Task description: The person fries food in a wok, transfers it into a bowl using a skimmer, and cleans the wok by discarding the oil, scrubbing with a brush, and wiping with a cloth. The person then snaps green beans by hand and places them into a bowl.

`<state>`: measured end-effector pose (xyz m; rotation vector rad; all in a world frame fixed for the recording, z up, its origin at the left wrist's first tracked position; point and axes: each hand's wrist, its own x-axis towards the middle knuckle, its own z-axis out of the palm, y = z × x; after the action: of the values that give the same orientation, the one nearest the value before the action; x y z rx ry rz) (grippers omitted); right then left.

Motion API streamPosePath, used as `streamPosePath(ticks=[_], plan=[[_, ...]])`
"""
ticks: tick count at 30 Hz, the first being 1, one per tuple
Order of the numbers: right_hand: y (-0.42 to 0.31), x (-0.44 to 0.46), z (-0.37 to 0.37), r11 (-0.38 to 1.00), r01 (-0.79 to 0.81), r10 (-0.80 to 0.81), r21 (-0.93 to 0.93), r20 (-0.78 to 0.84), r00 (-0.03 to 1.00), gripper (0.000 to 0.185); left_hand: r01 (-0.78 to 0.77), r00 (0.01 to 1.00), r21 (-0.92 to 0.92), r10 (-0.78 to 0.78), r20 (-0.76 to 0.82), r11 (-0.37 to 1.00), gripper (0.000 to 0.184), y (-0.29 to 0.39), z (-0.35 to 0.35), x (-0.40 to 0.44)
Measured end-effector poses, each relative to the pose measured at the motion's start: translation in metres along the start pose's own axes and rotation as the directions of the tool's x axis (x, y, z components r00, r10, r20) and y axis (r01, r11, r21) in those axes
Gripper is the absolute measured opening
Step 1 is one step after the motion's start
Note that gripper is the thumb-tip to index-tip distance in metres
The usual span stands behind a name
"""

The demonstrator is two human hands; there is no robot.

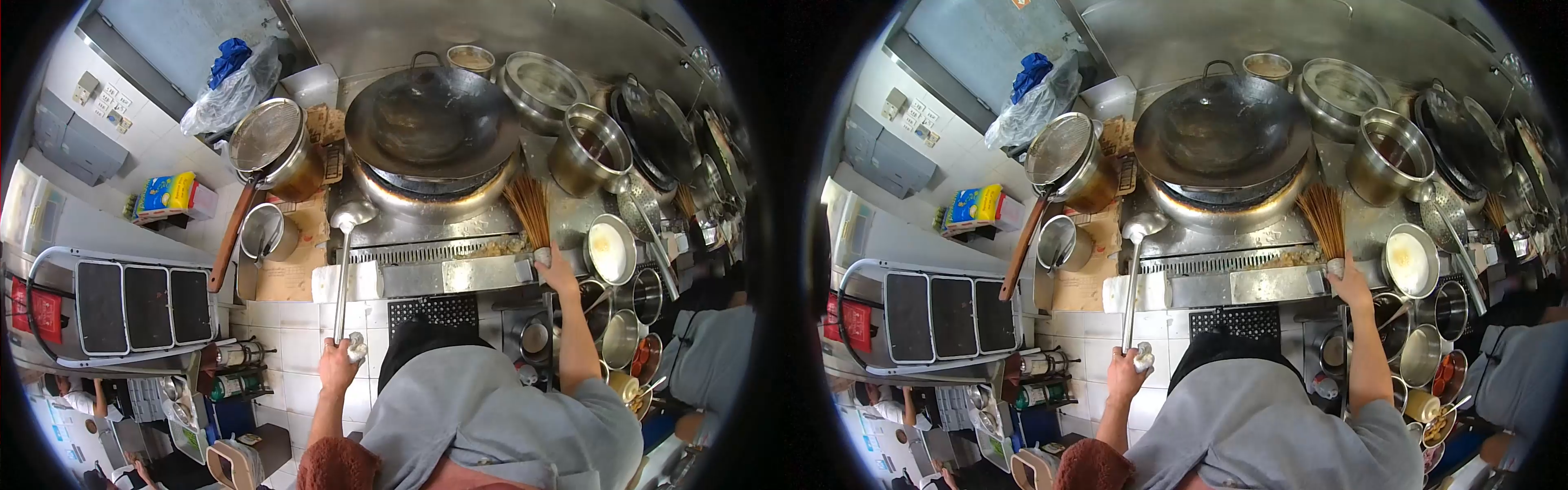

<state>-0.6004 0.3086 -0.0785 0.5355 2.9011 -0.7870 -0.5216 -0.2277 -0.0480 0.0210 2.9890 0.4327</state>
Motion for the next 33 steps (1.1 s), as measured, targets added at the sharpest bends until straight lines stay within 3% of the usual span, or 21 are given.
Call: streamPosePath(ticks=[4,5,6,7,8,9,10,12,14,16,18,20,21,22,24,26,28,29,30,32,33], plan=[[0.0,-0.006,0.013,0.972,-0.093,0.104,0.214,-0.043,0.994,0.071,0.065,0.995,0.019,-0.066,0.074,0.998,0.047,-0.019,0.013,0.026],[0.017,-0.002,0.028,0.907,-0.031,0.071,0.42,-0.078,0.994,0.068,0.013,0.994,0.05,-0.018,0.108,0.999,0.052,-0.042,0.027,0.027],[0.027,-0.002,0.032,0.801,0.044,0.041,0.597,-0.128,0.991,0.065,0.09,0.946,0.163,-0.135,0.294,0.983,0.06,-0.025,0.002,0.036],[0.016,-0.012,0.016,0.811,0.04,0.056,0.584,-0.145,0.988,0.065,0.103,0.96,0.19,-0.147,0.239,0.976,0.061,-0.02,-0.005,0.043],[-0.02,-0.03,-0.015,0.604,-0.124,0.18,0.787,0.016,0.984,0.063,0.121,0.97,0.211,-0.161,0.183,0.97,0.063,-0.017,-0.006,0.05],[-0.05,-0.045,-0.036,0.336,-0.282,0.248,0.899,0.204,0.947,0.061,0.044,0.988,0.042,-0.05,0.149,0.998,0.066,-0.02,-0.008,0.065],[-0.066,-0.054,-0.043,0.36,-0.283,0.259,0.889,0.196,0.946,0.061,-0.032,0.994,-0.131,0.044,0.095,0.991,0.069,-0.005,-0.027,0.089],[-0.089,-0.071,-0.051,0.346,-0.078,0.273,0.935,-0.021,0.962,0.062,0.102,0.994,-0.571,-0.059,0.093,0.815,0.07,0.03,-0.055,0.13],[-0.109,-0.076,-0.06,0.395,-0.014,0.308,0.919,-0.118,0.944,0.067,-0.095,0.975,-0.742,0.214,0.066,0.664,0.051,0.062,-0.066,0.176],[-0.138,-0.074,-0.075,0.283,0.216,0.185,0.935,-0.274,0.944,0.07,-0.638,0.77,-0.415,0.545,-0.332,0.649,0.036,0.104,-0.085,0.211],[-0.16,-0.06,-0.093,0.361,0.246,0.226,0.9,-0.34,0.913,0.068,-0.766,0.641,-0.409,0.64,-0.424,0.496,0.042,0.14,-0.112,0.228],[-0.167,-0.042,-0.117,0.542,0.222,0.112,0.811,-0.332,0.937,0.066,-0.402,0.725,-0.904,0.552,-0.411,-0.145,0.04,0.168,-0.109,0.233],[-0.172,-0.035,-0.129,0.539,0.192,0.071,0.82,-0.271,0.96,0.065,0.259,0.73,-0.849,0.669,-0.14,-0.46,0.047,0.17,-0.119,0.23],[-0.181,-0.028,-0.137,0.554,0.194,0.062,0.81,-0.273,0.96,0.065,0.665,0.598,-0.461,0.789,-0.141,-0.587,0.056,0.176,-0.142,0.23],[-0.204,-0.017,-0.144,0.613,0.209,-0.009,0.762,-0.257,0.966,0.061,0.716,0.552,-0.423,0.821,-0.144,-0.555,0.061,0.164,-0.164,0.238],[-0.218,0.002,-0.156,0.644,0.225,-0.05,0.731,-0.254,0.966,0.061,0.688,0.605,-0.416,0.786,-0.125,-0.595,0.062,0.152,-0.165,0.24],[-0.231,0.034,-0.167,0.811,0.307,-0.269,0.498,-0.149,0.952,0.06,0.604,0.628,-0.561,0.771,-0.103,-0.567,0.055,0.132,-0.138,0.25],[-0.241,0.045,-0.173,0.823,0.283,-0.292,0.492,-0.061,0.955,0.055,0.378,0.81,-0.774,0.586,0.012,-0.507,0.05,0.138,-0.127,0.241],[-0.252,0.059,-0.178,0.819,0.287,-0.304,0.496,-0.047,0.951,0.055,0.081,0.891,-0.975,0.454,-0.024,-0.209,0.053,0.143,-0.119,0.238],[-0.273,0.095,-0.182,0.942,0.242,-0.304,0.233,0.281,0.911,0.05,-0.436,0.862,-0.835,0.422,-0.281,0.335,0.056,0.159,-0.118,0.234],[-0.275,0.125,-0.174,0.948,0.294,-0.317,0.119,0.385,0.867,0.05,-0.47,0.856,-0.795,0.418,-0.304,0.383,0.059,0.171,-0.113,0.234]])
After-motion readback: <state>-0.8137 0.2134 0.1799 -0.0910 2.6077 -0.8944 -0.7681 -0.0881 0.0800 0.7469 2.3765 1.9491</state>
